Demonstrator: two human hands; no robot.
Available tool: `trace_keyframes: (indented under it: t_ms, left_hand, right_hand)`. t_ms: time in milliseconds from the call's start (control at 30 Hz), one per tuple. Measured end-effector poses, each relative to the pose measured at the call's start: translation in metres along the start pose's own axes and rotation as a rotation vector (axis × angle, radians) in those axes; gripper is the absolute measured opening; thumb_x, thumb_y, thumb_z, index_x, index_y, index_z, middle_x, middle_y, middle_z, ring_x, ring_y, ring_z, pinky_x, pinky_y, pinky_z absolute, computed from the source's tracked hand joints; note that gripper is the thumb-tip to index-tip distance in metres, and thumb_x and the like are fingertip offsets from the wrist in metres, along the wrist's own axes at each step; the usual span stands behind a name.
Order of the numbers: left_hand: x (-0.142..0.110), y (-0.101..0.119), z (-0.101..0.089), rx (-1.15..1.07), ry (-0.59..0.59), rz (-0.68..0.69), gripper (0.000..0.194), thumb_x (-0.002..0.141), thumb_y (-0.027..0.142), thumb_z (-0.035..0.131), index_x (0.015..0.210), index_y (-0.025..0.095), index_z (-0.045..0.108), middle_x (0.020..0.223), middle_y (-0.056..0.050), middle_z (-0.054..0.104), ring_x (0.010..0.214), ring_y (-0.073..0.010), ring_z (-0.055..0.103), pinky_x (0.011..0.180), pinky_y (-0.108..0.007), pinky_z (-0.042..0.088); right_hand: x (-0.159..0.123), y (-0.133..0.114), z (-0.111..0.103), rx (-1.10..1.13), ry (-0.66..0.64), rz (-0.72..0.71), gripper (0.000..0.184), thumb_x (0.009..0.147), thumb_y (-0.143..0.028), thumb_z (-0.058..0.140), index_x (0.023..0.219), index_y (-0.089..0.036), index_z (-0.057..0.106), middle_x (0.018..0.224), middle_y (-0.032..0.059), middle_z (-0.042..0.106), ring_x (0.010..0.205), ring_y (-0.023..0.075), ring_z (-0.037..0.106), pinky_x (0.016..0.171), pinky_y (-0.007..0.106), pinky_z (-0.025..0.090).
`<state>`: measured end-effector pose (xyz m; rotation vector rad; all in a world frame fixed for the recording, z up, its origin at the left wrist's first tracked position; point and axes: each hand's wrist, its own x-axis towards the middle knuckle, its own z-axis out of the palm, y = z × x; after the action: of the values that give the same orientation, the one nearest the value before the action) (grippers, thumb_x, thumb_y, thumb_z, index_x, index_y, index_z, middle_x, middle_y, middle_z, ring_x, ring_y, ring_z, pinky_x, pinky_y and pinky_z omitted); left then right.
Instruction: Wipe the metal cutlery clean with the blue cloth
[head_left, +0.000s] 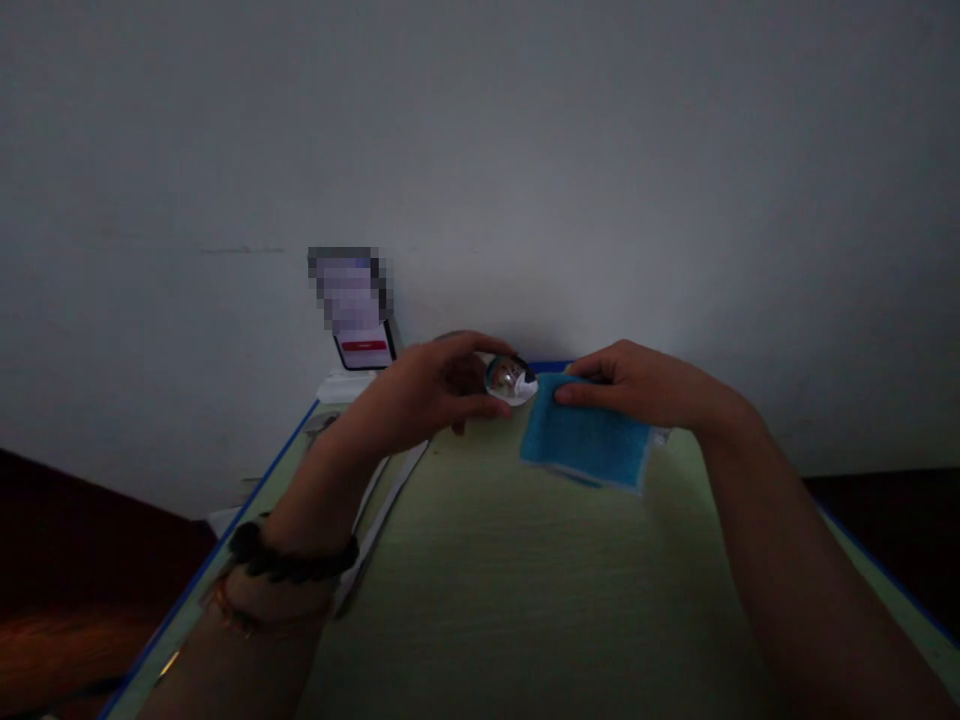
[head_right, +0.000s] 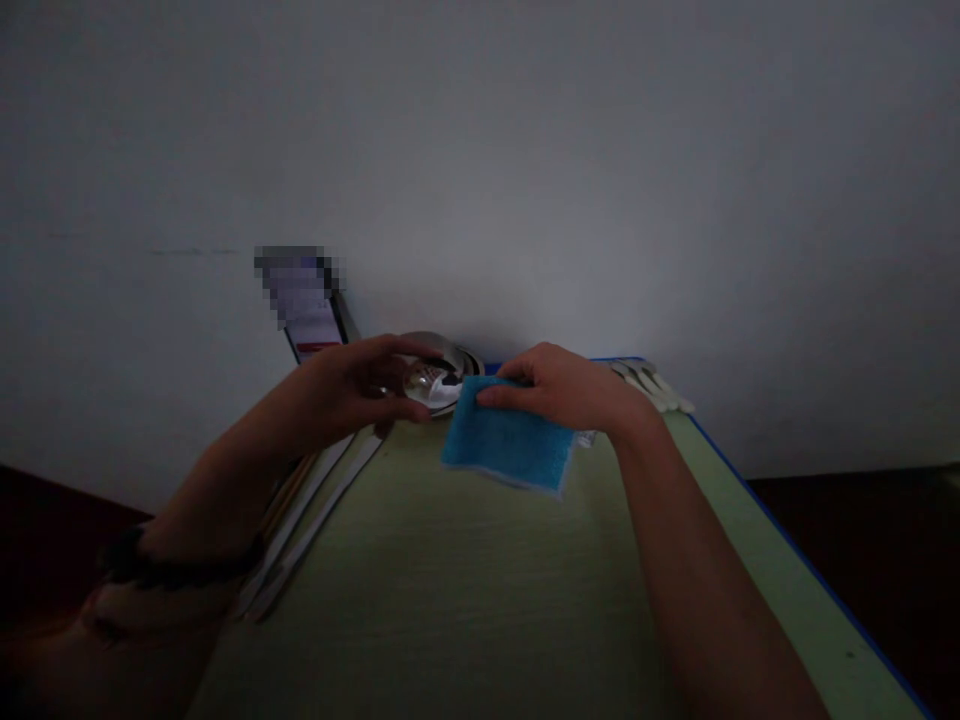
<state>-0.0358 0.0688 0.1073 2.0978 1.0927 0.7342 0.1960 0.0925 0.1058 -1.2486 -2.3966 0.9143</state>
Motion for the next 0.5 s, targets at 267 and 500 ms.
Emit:
trace_keyframes:
  t_ms: [267, 500]
  left_hand:
    - [0.004, 0.001, 0.014, 0.093, 0.056, 0.105, 0.049, 0.06, 0.036, 0.073, 0.103, 0.018, 0.055, 0.084, -0.002, 0.064, 0.072, -0.0148, 0.06, 0.064, -0.023, 0.048]
    - [0.009, 0.0, 0.016, 0.202, 0.244, 0.107, 0.043, 0.068, 0.037, 0.066, 0.104, 0.018, 0.053, 0.081, -0.001, 0.059, 0.071, -0.0134, 0.056, 0.062, -0.022, 0.045]
  right_hand:
    - [0.008, -0.002, 0.009, 0.062, 0.06, -0.032, 0.034, 0.072, -0.05, 0.051, 0.078, -0.02, 0.067, 0.056, -0.0022, 0.057, 0.045, 0.0081, 0.044, 0.041, 0.021, 0.029]
    - [0.016, 0.005, 0.019, 0.41, 0.18, 0.029, 0.033, 0.066, -0.05, 0.059, 0.079, -0.02, 0.065, 0.067, 0.0004, 0.064, 0.05, 0.0115, 0.052, 0.044, 0.024, 0.038]
